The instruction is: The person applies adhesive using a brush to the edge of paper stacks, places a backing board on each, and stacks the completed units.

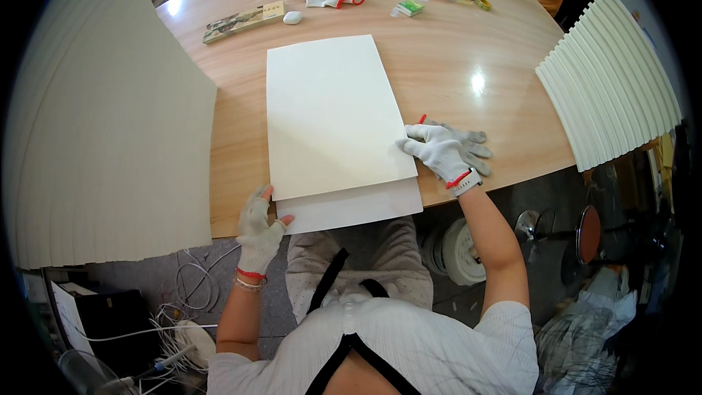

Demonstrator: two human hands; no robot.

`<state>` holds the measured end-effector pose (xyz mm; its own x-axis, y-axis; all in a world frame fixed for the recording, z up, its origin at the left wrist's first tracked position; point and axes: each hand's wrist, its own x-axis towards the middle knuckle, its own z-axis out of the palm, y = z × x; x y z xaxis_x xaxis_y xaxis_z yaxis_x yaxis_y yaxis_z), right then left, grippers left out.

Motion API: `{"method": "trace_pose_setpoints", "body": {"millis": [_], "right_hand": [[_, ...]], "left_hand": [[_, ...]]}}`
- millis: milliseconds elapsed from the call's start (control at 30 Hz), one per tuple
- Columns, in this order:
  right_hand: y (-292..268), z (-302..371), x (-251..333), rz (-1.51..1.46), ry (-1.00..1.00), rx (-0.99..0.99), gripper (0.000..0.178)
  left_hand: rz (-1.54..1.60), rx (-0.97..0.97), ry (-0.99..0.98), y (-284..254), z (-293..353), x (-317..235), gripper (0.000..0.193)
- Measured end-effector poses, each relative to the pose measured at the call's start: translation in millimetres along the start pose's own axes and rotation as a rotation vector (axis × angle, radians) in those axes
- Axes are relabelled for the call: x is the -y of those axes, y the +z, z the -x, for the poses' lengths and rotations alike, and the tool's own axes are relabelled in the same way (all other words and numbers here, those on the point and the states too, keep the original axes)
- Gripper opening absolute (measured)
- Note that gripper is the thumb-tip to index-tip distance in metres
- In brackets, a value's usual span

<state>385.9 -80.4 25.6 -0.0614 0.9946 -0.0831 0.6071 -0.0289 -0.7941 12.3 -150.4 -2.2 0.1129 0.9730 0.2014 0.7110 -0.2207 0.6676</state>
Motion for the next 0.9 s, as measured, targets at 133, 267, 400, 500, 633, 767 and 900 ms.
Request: {"method": "trace_pose_setpoints", "body": {"millis": [133,267,400,500,633,767,900], "right_hand": [[4,-5,-6,0.088,-0.024,0.024,0.034],[1,-2,2,0.254,-0.126,-0.015,0.034],[-12,-2,-39,0.362,-0.333,-0.34,0.029],[-27,16,-20,0.248,-0.437,-0.425,0.023],[0,27,11,-0.019,-0.652,-0.097,0.025],[-4,26,15,0.062,-0.486,0.174,0.033],[-14,25,10,-0.03,-0.422,0.277,0.035]], "left_hand": [[-0.021,0.002,0.001,-1,1,1,0.063],[-0.05,0.006,0.005,0,1,2,0.063],[-0.131,0.033,0.095,-3,0,11,0.07],[-0.298,-0.004,0.422,-21,-13,-25,0.078],[-0.416,0.3,0.545,-29,-33,-66,0.084],[-0.445,0.346,0.546,-33,-41,-76,0.072],[-0.505,0.301,0.591,-25,-48,-60,0.04]]}}
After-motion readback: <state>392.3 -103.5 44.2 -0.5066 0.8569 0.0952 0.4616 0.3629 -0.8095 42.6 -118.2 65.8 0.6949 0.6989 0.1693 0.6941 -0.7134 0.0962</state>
